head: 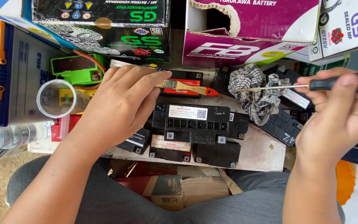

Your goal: Cleaning and maintaining lead-acid batteries using a cloth, brush, screwdriver, and syringe to refill cells.

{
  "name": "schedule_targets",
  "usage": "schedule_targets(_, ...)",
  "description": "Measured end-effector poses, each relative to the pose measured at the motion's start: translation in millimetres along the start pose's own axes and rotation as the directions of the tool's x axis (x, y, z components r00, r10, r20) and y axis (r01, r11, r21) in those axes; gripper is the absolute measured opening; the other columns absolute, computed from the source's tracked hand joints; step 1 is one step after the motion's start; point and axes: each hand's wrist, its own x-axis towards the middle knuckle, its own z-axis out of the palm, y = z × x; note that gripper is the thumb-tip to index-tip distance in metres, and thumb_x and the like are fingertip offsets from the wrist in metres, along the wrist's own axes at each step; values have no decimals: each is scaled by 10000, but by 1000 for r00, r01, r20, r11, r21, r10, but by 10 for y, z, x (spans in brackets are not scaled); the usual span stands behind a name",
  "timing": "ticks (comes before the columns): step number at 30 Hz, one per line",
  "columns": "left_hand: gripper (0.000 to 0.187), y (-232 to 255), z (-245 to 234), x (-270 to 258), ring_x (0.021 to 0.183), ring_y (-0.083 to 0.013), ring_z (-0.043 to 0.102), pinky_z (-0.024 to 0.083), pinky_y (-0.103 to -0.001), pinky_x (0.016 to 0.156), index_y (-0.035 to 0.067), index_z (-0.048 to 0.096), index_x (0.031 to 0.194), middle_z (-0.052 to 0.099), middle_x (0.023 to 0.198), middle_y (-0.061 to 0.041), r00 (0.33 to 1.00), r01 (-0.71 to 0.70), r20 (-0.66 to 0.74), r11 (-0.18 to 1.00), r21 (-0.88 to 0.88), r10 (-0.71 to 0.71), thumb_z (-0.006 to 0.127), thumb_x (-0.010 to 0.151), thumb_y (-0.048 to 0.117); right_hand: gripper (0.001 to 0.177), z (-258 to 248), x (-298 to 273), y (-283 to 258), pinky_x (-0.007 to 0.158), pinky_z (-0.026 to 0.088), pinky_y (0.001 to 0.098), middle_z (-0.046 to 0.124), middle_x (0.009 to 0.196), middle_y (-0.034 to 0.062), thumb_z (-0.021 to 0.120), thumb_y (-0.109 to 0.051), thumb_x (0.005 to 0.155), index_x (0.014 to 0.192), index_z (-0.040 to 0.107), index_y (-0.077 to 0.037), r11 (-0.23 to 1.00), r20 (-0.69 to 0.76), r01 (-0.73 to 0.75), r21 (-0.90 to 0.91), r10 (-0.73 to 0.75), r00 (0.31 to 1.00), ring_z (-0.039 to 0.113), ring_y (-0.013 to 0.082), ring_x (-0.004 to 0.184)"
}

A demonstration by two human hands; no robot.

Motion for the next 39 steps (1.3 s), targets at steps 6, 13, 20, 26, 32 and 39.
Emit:
schedule_targets(6,385,-141,-65,-31,1017,-356,648,459,-473,798,49,673,1304,700,1151,-132,1000,26,-4,999,23,-26,556,956,-65,308,202,-31,-258,938,527,398,428,1300,240,497,-42,1185,1396,275,-65,982,312,170,-83,-136,940,679,346,1014)
schedule_targets(13,396,-239,-181,-61,994,-372,661,511,-503,768,14,680,1288,687,1119,-167,996,80,-26,996,29,-79,532,942,-110,300,366,-81,-383,1045,486,377,697,1197,165,620,-39,1046,1283,436,-23,946,522,132,-294,43,852,680,260,1150)
schedule_targets(20,392,-251,-330,-91,883,-374,643,511,-487,646,-28,687,1317,666,1106,-186,986,166,-10,986,2,-166,519,976,-121,350,407,-124,-167,927,546,392,671,1174,154,737,-95,992,1317,622,-34,836,609,320,-446,22,793,662,275,1029)
schedule_targets(26,391,-219,-354,-121,830,-371,651,495,-488,562,16,696,1293,681,1112,-150,978,205,31,978,27,-206,529,954,-86,395,420,-118,-163,798,498,390,604,1160,170,735,-96,1005,1374,618,-12,812,578,311,-494,40,815,626,253,813)
schedule_targets(32,372,-225,-572,-137,860,-345,680,553,-475,706,-74,687,1315,688,1132,-211,975,221,16,975,0,-221,529,983,-133,451,406,-110,-72,930,497,474,602,1172,232,734,-67,1020,1432,587,43,728,574,425,-538,-54,817,568,372,1040)
schedule_targets(39,332,-72,-461,-128,803,-329,677,574,-468,633,-46,687,1279,699,1050,-192,984,176,36,982,-65,-174,579,965,-65,415,471,-161,-95,897,511,432,600,1199,204,773,-12,1013,1394,611,20,802,539,392,-451,-105,836,609,296,934)
